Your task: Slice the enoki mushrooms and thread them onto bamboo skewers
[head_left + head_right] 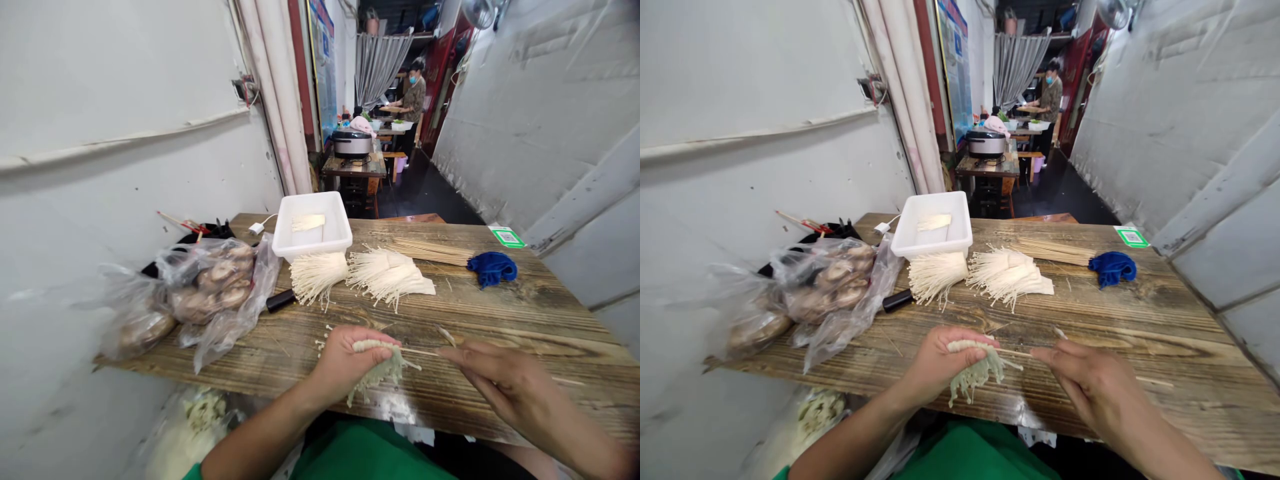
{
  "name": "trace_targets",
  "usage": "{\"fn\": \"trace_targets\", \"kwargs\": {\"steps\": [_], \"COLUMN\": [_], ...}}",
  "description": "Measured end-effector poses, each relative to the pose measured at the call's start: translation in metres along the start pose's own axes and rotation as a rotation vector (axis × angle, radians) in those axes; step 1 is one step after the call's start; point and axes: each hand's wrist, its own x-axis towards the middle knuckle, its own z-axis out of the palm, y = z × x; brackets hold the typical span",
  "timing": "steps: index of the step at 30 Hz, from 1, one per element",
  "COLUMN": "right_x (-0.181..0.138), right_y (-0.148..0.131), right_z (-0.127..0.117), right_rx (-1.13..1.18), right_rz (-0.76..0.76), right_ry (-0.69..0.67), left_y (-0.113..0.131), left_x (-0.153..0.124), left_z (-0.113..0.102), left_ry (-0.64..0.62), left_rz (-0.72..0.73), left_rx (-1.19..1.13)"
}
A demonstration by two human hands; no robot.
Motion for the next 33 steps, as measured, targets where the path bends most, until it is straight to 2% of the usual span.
{"fn": "trace_targets", "kwargs": {"steps": [10,19,24,28,33], "right_x": [0.005,0.003,-0.003,-0.007,-0.01], "right_y": [0.003,0.007,0.012,0.01,0.004], "right_z": [0.003,0.004,0.005,0.004,-0.001], "right_rx": [0.059,0.156,0.169,0.165,0.183], "right_rz": [0.043,0.12,0.134,0.149,0.165], "right_ry": [-0.024,0.029,0.063,0.069,0.079], "left_y": [-0.001,-0.006,-0.013,-0.015,-0.006], "left_x": [0.001,0.004,0.002,0.002,0.0], "left_z": [-0.001,-0.008,-0.014,-0.013,-0.01], "left_ry": [-0.009,0.024,0.08,0.034,0.015], "left_rz": [-0.031,0.08,0.125,0.092,0.17], "left_rx": [-0.022,-0.105,0.127,0.025,0.141]}}
